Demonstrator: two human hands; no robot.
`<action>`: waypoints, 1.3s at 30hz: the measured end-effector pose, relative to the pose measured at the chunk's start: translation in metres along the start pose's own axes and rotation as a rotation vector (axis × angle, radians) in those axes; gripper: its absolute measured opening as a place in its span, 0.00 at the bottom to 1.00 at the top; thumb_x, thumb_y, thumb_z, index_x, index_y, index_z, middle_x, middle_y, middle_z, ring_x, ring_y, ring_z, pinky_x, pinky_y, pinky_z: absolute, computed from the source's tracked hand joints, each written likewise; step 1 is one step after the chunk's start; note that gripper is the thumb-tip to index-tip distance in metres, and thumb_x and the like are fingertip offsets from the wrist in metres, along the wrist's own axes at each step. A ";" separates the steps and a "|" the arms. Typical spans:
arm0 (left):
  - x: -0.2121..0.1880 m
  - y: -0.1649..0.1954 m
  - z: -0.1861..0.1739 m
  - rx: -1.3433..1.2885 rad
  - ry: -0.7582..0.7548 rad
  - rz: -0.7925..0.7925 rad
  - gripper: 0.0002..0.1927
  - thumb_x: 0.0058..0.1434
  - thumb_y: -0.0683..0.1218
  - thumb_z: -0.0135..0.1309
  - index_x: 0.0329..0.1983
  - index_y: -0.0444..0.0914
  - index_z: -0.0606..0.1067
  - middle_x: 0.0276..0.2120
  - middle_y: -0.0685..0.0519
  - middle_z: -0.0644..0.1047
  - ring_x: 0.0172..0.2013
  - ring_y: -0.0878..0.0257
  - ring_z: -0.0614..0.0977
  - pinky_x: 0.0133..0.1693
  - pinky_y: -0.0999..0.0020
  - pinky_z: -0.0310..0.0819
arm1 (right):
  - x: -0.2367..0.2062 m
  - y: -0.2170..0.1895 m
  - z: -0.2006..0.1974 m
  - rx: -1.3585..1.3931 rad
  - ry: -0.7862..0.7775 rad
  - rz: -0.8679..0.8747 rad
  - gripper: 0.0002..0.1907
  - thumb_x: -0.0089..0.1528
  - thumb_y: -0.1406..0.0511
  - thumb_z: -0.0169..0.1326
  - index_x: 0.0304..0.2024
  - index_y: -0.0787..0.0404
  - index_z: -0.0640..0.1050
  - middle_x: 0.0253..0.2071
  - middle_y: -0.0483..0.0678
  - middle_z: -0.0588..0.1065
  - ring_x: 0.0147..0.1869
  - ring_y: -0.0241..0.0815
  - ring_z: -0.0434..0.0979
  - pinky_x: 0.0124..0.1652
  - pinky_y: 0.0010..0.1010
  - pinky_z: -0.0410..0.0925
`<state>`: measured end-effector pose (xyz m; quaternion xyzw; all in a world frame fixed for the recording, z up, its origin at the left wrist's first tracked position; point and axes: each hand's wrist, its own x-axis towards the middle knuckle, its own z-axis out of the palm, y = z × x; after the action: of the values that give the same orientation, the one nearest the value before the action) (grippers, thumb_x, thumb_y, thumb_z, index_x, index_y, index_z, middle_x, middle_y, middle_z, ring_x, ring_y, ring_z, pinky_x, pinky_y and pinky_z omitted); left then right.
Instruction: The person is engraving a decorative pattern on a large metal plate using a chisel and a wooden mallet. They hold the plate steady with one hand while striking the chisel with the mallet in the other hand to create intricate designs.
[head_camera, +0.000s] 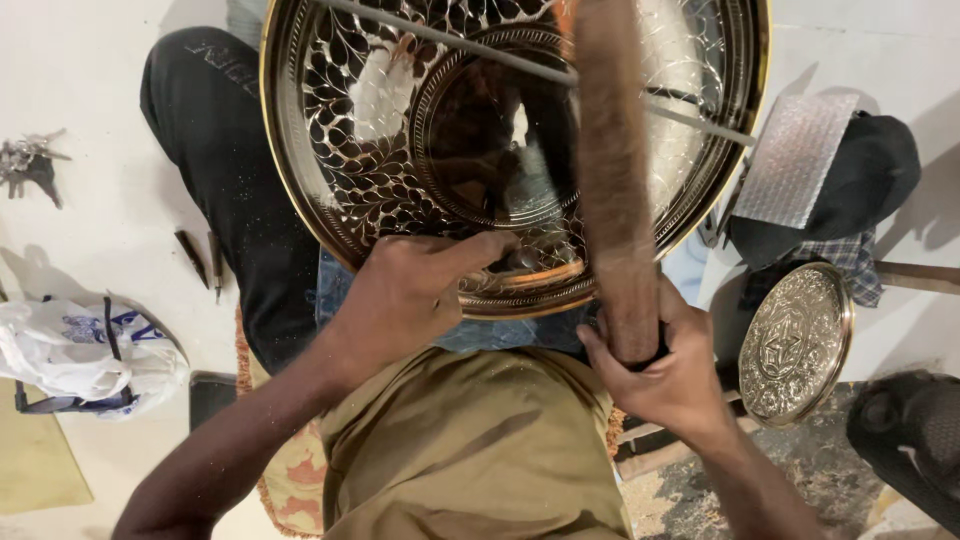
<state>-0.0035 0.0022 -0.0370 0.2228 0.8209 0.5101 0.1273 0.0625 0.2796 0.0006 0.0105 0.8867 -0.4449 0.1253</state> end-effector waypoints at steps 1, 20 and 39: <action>0.000 0.000 0.000 0.013 0.003 0.005 0.34 0.46 0.32 0.50 0.59 0.43 0.76 0.36 0.44 0.83 0.34 0.49 0.86 0.35 0.58 0.80 | 0.001 0.001 -0.003 -0.052 -0.034 -0.056 0.16 0.50 0.70 0.68 0.36 0.67 0.75 0.26 0.48 0.77 0.26 0.33 0.77 0.28 0.25 0.70; -0.001 -0.006 0.006 0.045 0.003 0.013 0.38 0.45 0.34 0.54 0.64 0.45 0.72 0.36 0.47 0.84 0.30 0.54 0.86 0.34 0.61 0.83 | 0.025 -0.016 -0.037 -0.312 -0.246 0.002 0.16 0.50 0.72 0.59 0.40 0.68 0.72 0.16 0.51 0.75 0.13 0.40 0.77 0.16 0.30 0.65; 0.005 -0.007 0.002 0.006 -0.074 0.002 0.33 0.46 0.33 0.52 0.59 0.41 0.76 0.37 0.45 0.84 0.23 0.58 0.84 0.32 0.64 0.83 | 0.023 -0.011 -0.025 -0.324 -0.257 -0.038 0.15 0.51 0.75 0.59 0.40 0.68 0.71 0.22 0.51 0.74 0.17 0.39 0.76 0.20 0.32 0.68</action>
<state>-0.0088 0.0033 -0.0442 0.2427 0.8169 0.4992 0.1567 0.0338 0.2906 0.0189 -0.0834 0.9234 -0.2963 0.2292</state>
